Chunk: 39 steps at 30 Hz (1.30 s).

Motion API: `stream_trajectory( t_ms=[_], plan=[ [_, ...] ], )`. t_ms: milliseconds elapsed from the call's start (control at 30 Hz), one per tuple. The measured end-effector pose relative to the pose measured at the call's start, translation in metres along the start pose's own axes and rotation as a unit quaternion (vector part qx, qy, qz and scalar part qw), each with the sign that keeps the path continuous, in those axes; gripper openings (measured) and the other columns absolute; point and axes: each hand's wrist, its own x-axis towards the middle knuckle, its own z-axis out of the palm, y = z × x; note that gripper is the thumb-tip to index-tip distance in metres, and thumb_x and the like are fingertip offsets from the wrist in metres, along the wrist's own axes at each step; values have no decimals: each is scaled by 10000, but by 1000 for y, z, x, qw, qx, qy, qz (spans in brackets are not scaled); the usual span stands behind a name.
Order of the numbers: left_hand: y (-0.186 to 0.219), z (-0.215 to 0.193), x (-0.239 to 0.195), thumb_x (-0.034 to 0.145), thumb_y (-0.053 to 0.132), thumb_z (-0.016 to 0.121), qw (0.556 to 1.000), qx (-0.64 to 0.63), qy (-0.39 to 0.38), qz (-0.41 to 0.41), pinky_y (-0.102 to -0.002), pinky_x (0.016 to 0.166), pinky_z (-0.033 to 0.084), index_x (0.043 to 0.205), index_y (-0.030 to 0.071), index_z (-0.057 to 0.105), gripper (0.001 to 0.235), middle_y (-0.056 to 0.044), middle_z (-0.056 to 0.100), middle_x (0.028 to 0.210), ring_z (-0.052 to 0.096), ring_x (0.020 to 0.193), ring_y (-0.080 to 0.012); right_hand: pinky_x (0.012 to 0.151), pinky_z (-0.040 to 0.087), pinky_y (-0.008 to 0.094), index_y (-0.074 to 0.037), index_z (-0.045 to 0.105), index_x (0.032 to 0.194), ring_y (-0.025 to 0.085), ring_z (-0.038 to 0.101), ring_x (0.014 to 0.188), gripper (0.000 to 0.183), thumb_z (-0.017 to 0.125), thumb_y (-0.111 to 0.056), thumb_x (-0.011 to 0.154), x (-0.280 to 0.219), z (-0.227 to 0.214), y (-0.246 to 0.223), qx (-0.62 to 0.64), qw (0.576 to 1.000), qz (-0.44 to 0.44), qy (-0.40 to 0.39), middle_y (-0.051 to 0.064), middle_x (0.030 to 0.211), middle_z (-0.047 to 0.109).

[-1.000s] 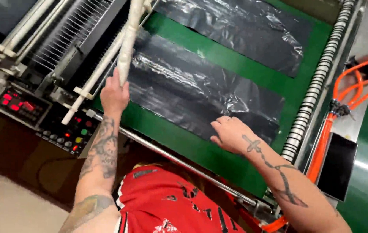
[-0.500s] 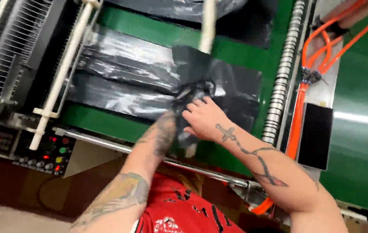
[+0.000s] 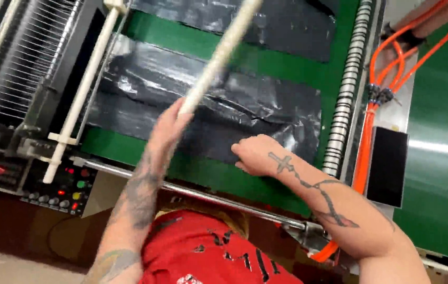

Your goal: Operating a bag cutting machine by guiding the plastic bags with a rod and using the control panel

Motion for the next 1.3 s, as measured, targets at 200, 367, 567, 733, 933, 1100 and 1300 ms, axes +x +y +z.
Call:
stream_trajectory(
  t_ms=[200,367,567,733,933,1100,1300],
  plan=[
    [-89,-61,-117,958,464,649,939,274,204,-45,-538,834,573,1552,234,486,657,-116,617,1222,682,983,-381,809,582,481,-107,646,1135,349,737,939,373,627,-425,939,0,-3,1,-5,998,43,-46,123,971,725],
    [-113,-65,-110,955,402,685,888,325,324,5,-482,666,591,1533,195,538,632,-76,623,1089,703,766,-356,807,585,478,-99,657,1113,350,733,915,373,595,-427,945,1,4,-1,-19,999,28,-39,131,956,726],
    [-116,-92,-60,959,393,680,855,366,367,33,-509,606,593,1534,165,521,638,-90,610,1036,696,663,-386,1010,457,514,-92,600,1240,344,663,1137,411,550,-409,984,11,11,4,-41,997,-11,63,147,1148,686],
    [-103,-108,-4,969,412,675,857,365,363,28,-566,674,582,1544,158,496,654,-129,602,1050,703,753,-434,1121,393,537,-126,602,1259,291,598,1277,469,555,-502,982,19,11,6,-34,981,-68,178,99,1223,663],
    [-56,-35,102,921,444,703,937,234,252,-59,-569,851,566,1501,238,497,649,-146,680,1154,712,1050,-400,1159,324,566,-111,636,1218,290,546,1349,468,594,-507,972,13,1,-7,-18,941,-168,294,128,1268,661],
    [10,135,124,910,381,711,991,-69,107,-47,-579,981,522,1455,118,542,628,-293,664,1250,623,1192,-497,1116,303,675,-151,664,1218,346,459,1377,632,738,-626,807,13,15,1,-73,986,-9,148,141,1280,612],
    [54,287,120,874,405,685,991,-89,-101,-19,-539,1092,481,1511,159,488,711,-259,636,1358,603,1280,-430,914,429,738,-133,701,1137,331,702,924,577,786,-564,763,32,90,29,-72,984,157,-54,108,948,697]
  ],
)
